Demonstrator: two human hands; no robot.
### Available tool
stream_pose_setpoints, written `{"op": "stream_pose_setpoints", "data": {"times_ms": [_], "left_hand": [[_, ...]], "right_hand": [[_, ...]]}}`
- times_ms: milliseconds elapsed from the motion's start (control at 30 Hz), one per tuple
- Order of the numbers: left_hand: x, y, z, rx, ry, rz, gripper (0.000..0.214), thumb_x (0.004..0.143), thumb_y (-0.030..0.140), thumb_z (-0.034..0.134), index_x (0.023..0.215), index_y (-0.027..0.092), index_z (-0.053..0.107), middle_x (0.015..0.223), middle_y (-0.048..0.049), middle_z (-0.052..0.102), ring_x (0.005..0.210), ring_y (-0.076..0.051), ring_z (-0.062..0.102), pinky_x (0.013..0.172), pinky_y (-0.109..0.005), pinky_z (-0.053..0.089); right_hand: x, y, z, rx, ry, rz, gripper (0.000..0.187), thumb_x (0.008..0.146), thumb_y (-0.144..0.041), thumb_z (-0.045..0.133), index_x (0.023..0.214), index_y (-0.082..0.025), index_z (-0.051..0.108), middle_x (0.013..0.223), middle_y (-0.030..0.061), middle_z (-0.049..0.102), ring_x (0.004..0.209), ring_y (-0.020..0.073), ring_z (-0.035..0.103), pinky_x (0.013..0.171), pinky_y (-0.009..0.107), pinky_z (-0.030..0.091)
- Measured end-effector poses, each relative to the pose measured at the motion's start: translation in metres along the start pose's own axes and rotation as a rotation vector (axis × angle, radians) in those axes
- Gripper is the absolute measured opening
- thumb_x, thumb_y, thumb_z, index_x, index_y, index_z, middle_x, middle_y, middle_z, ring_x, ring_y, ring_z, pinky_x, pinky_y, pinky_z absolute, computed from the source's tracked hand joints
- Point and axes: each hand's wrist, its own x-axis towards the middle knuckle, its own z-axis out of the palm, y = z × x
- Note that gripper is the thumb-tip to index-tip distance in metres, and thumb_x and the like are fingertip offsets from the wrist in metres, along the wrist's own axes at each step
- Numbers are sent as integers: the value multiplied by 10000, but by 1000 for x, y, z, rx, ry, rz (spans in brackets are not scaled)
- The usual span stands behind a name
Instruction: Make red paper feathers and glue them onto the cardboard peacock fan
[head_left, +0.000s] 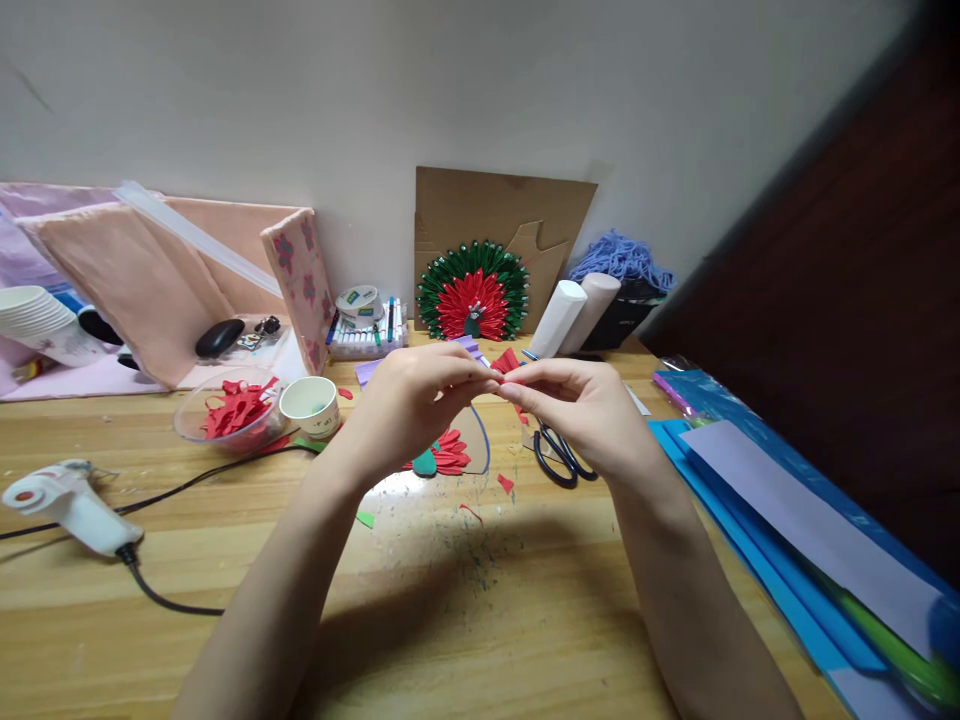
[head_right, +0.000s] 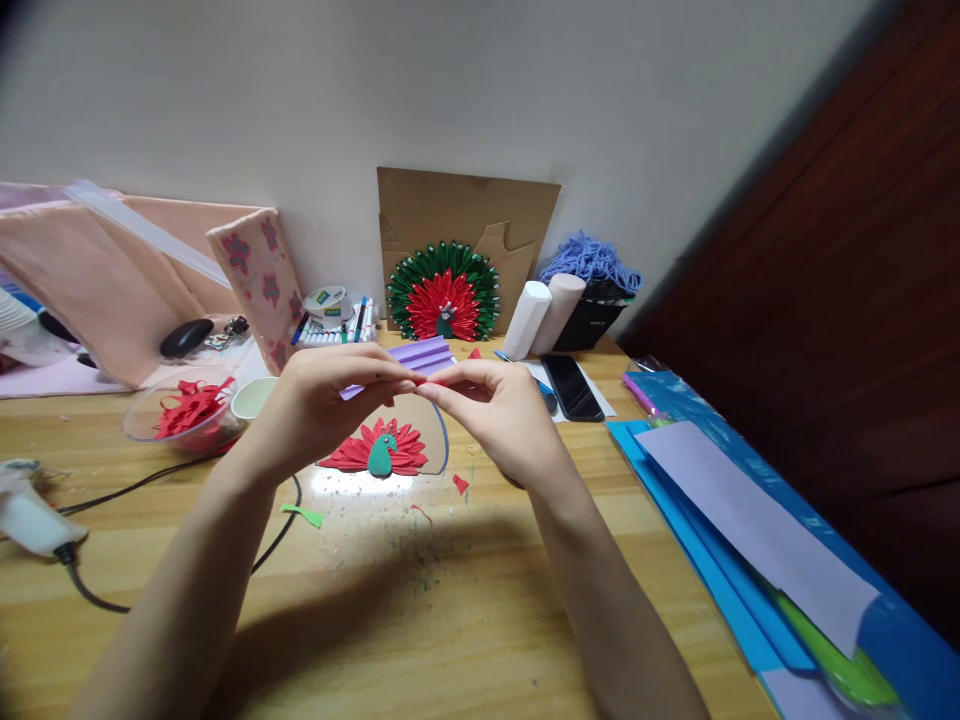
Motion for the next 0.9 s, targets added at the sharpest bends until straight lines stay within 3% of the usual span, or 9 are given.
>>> {"op": "stream_pose_setpoints", "data": {"times_ms": [567, 900], "left_hand": [[3, 2, 1, -32, 58, 24, 156, 864, 189, 554, 862, 149, 705, 762, -51, 696, 666, -105, 609, 604, -217, 468], [2, 5, 3, -121, 81, -126, 163, 859, 198, 559, 810, 143, 704, 769, -53, 713, 688, -109, 630, 637, -220, 498]], "right_hand": [[1, 1, 0, 70, 65, 15, 146, 724, -348, 723, 767, -211, 744, 753, 32, 746, 740, 180, 700, 650, 298, 582], [-5, -5, 8, -41, 201, -135, 64, 730, -260, 721, 756, -205, 742, 754, 20, 742, 705, 176, 694, 683, 307, 590]]}}
